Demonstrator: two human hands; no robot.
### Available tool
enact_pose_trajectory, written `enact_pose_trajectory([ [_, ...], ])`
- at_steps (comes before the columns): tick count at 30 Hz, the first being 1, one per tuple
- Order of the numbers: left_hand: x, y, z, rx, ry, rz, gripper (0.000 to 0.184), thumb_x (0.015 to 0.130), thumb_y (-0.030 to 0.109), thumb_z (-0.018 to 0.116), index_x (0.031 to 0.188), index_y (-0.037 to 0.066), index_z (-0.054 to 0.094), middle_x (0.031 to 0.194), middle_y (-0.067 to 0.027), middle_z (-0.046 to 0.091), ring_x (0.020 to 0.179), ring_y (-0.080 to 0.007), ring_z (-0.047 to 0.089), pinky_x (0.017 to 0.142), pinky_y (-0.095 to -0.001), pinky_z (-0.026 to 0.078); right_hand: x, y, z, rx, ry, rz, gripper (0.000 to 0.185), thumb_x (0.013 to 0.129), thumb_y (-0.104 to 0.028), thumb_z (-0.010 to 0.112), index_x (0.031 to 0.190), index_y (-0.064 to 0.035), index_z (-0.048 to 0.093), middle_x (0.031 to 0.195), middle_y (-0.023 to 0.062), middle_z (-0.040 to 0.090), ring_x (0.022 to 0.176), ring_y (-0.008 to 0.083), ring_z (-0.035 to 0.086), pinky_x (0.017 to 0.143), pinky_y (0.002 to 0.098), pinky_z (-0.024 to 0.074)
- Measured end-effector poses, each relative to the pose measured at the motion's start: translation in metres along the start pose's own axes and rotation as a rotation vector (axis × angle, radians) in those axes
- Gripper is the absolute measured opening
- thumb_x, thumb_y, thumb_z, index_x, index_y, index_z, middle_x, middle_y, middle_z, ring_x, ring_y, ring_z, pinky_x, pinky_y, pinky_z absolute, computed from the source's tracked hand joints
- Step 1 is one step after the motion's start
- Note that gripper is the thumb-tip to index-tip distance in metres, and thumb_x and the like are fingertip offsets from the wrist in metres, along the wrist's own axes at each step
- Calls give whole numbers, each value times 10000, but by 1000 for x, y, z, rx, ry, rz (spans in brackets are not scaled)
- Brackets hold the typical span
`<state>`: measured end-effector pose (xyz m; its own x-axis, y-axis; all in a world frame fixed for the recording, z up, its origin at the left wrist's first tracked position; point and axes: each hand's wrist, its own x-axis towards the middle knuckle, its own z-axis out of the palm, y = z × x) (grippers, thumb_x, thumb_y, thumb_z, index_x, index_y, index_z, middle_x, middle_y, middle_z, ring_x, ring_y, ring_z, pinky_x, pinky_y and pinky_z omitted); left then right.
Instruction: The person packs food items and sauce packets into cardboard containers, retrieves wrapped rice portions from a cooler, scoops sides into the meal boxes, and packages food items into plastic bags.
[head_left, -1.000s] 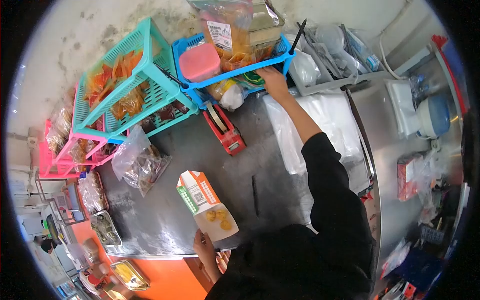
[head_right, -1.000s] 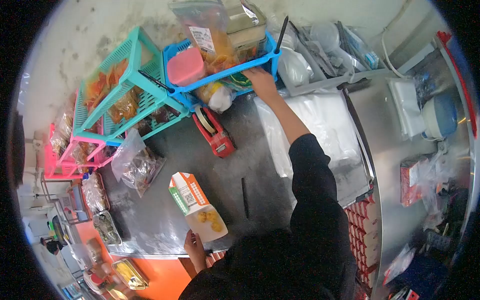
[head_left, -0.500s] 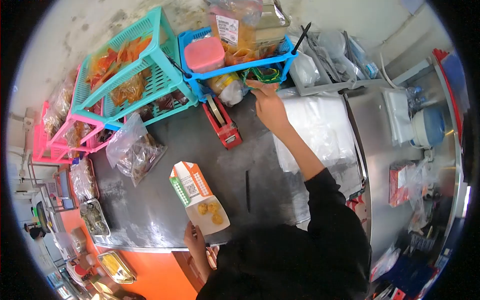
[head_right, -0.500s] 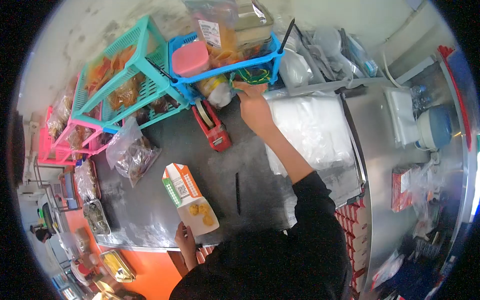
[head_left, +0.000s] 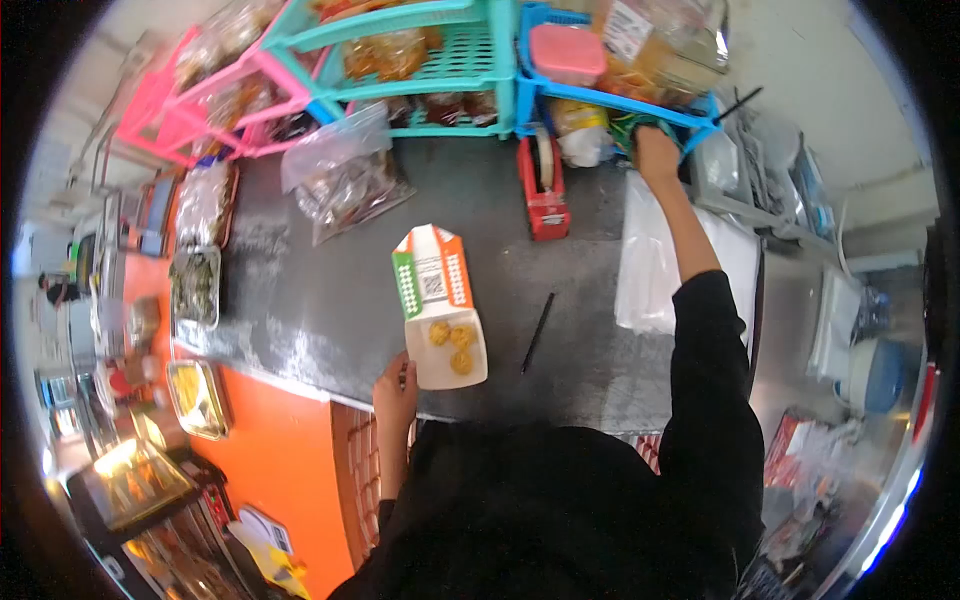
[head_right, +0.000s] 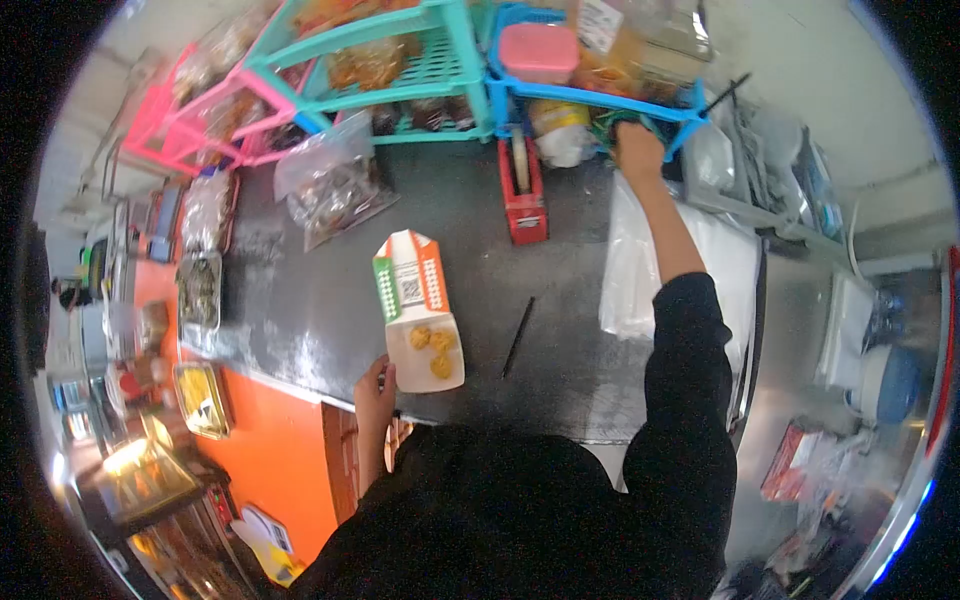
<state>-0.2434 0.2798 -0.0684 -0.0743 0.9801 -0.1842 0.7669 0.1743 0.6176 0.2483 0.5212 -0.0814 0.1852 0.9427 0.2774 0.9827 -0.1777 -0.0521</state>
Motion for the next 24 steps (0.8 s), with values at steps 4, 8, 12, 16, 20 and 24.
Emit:
enact_pose_trajectory([
  [4,-7,-9,-5,-68,14,3,274,895,223,503,1066,36,605,834,-195,646,743,-307,649,628,-376,505,-20,11,1,110,-7,-11,289,823,-315,565,838,-29,607,813,199,630,750,392,616,668,469,505],
  [8,7,-19,-4,-165,59,33,291,923,233,477,1095,30,597,835,-151,658,780,-207,641,689,-328,487,-53,6,-28,159,78,64,339,839,-347,552,850,-13,606,806,206,626,728,399,609,648,476,487],
  [12,34,-14,-10,-293,3,166,294,913,226,486,1118,40,583,871,-195,648,783,-287,656,667,-340,503,-68,19,-30,166,34,99,308,822,-313,582,825,-6,609,824,218,621,737,388,607,637,474,472],
  [16,42,-14,-14,-354,-78,225,291,897,182,496,1112,0,570,877,-162,654,793,-236,652,679,-338,500,-57,35,9,193,-29,47,277,727,-287,676,784,-19,638,829,230,624,796,388,612,703,471,482],
  [20,47,-22,-22,-208,-155,304,292,893,182,503,1116,6,568,867,-149,653,797,-211,641,705,-326,493,-55,28,2,299,106,445,295,767,-290,659,776,5,651,728,213,632,646,340,624,626,428,488],
  [24,44,-32,-27,-297,-247,282,303,885,200,520,1122,16,566,879,-151,649,795,-218,634,715,-325,487,-60,16,13,1207,220,722,322,811,-313,635,683,-20,668,573,96,614,485,168,589,515,318,480],
])
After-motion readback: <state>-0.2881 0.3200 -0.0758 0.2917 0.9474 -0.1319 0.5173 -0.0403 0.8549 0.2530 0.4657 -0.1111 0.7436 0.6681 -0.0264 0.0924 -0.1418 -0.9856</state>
